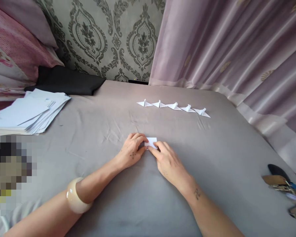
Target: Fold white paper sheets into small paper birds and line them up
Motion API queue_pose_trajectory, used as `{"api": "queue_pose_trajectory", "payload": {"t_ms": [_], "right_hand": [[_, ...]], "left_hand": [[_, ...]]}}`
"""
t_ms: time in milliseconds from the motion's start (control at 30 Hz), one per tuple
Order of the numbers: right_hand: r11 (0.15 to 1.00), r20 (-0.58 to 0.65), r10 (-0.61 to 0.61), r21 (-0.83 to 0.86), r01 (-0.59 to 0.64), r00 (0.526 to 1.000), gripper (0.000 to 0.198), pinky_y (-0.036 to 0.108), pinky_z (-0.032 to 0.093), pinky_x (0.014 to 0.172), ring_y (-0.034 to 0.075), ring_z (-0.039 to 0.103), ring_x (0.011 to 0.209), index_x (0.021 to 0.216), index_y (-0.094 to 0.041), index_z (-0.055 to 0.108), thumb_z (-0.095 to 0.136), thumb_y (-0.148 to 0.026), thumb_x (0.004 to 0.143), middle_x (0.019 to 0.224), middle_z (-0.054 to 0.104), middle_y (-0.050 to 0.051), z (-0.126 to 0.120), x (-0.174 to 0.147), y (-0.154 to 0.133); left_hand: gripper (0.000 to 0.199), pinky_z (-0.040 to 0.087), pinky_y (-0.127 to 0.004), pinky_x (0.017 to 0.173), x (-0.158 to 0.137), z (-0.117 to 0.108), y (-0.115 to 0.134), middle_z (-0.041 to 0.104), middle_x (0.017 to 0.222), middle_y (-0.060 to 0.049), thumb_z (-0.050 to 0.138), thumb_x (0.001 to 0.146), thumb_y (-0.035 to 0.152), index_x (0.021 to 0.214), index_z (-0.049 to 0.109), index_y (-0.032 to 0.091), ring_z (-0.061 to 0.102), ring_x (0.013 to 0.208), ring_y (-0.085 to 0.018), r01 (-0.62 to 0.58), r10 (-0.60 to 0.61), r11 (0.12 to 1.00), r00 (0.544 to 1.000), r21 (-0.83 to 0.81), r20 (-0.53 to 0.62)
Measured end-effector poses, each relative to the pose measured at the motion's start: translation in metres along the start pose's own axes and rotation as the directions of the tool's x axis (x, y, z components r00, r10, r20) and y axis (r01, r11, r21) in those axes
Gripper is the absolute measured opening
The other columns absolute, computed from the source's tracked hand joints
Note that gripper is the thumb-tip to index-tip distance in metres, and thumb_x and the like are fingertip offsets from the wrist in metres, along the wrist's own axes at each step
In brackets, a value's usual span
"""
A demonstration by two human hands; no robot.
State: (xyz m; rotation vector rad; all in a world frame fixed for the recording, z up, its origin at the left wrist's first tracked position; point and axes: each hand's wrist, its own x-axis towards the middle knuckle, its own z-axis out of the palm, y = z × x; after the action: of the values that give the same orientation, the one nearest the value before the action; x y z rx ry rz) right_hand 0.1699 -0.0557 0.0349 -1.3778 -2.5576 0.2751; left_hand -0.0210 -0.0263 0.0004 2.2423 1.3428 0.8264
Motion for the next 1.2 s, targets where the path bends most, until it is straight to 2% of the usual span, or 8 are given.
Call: {"api": "queue_pose_trajectory", "payload": {"t_ms": [300,400,533,700,867,967,1067,1200], "right_hand": [[0.988,0.137,0.048,-0.149,-0.028,0.989,0.062,0.038,0.050,0.080,0.026,0.053,0.103,0.140,-0.020,0.047,0.033,0.003,0.084,0.122,0.053,0.016,-0.004,-0.002,-0.017],[0.991,0.105,0.069,-0.125,-0.055,0.992,0.057,0.034,0.050,0.080,0.025,0.054,0.106,0.136,-0.022,0.051,0.034,0.001,0.087,0.123,0.054,0.014,-0.001,-0.004,-0.018],[0.993,0.057,0.071,-0.096,-0.066,0.996,0.045,0.034,0.049,0.083,0.024,0.055,0.108,0.126,-0.015,0.059,0.032,-0.003,0.092,0.122,0.057,0.015,0.001,-0.007,-0.014],[0.983,0.043,0.141,-0.124,-0.135,0.989,0.040,0.033,0.048,0.077,0.024,0.057,0.104,0.110,-0.012,0.066,0.032,-0.003,0.091,0.114,0.061,0.015,-0.003,-0.011,-0.009],[0.985,-0.013,0.166,-0.052,-0.166,0.986,0.031,0.031,0.045,0.070,0.021,0.058,0.099,0.095,-0.019,0.066,0.040,-0.004,0.086,0.106,0.063,0.008,-0.007,-0.006,0.000],[0.988,-0.077,0.153,0.020,-0.152,0.985,0.026,0.031,0.045,0.073,0.020,0.057,0.099,0.100,-0.021,0.063,0.045,-0.009,0.086,0.105,0.063,0.005,-0.008,-0.002,0.007],[0.993,-0.119,0.111,0.058,-0.105,0.987,0.031,0.032,0.045,0.077,0.020,0.056,0.104,0.111,-0.023,0.060,0.050,-0.011,0.084,0.116,0.060,0.005,-0.006,-0.001,0.012],[0.993,-0.152,0.086,0.093,-0.073,0.985,0.036,0.032,0.046,0.078,0.021,0.056,0.106,0.117,-0.024,0.059,0.052,-0.013,0.083,0.121,0.058,0.005,-0.001,0.001,0.016]], "left_hand": [[0.021,0.044,-0.039,0.095,-0.005,-0.004,0.008,0.063,0.116,-0.007,0.049,0.089,0.015,0.106,0.059,0.020,0.053,0.111,-0.023,0.015,-0.018,0.998,0.999,0.065,0.039],[0.020,0.044,-0.038,0.089,-0.009,-0.009,0.018,0.064,0.117,-0.005,0.046,0.092,0.017,0.104,0.061,0.023,0.055,0.110,-0.023,0.008,-0.023,0.985,0.996,0.172,0.081],[0.021,0.041,-0.039,0.088,-0.013,-0.012,0.027,0.067,0.118,-0.005,0.043,0.096,0.024,0.104,0.062,0.022,0.056,0.112,-0.023,-0.053,0.025,0.946,0.995,0.319,0.094],[0.020,0.040,-0.038,0.086,-0.011,-0.009,0.021,0.069,0.115,-0.003,0.053,0.094,0.037,0.097,0.065,0.022,0.058,0.106,-0.022,-0.067,0.046,0.933,0.997,0.353,0.068],[0.023,0.044,-0.034,0.080,-0.006,-0.005,0.015,0.068,0.107,-0.005,0.047,0.097,0.030,0.090,0.067,0.020,0.056,0.098,-0.021,-0.165,0.161,0.909,0.986,0.383,0.042],[0.029,0.046,-0.032,0.074,-0.006,-0.004,0.017,0.066,0.093,-0.008,0.041,0.099,0.022,0.086,0.066,0.016,0.056,0.087,-0.020,-0.271,0.266,0.847,0.961,0.458,0.078],[0.027,0.046,-0.032,0.068,-0.006,-0.003,0.020,0.064,0.081,-0.007,0.041,0.097,0.019,0.082,0.064,0.015,0.056,0.076,-0.020,-0.310,0.301,0.794,0.948,0.523,0.105],[0.026,0.046,-0.031,0.066,-0.005,-0.002,0.016,0.063,0.075,-0.005,0.041,0.096,0.018,0.079,0.062,0.016,0.056,0.072,-0.019,-0.314,0.334,0.804,0.941,0.505,0.054]]}}
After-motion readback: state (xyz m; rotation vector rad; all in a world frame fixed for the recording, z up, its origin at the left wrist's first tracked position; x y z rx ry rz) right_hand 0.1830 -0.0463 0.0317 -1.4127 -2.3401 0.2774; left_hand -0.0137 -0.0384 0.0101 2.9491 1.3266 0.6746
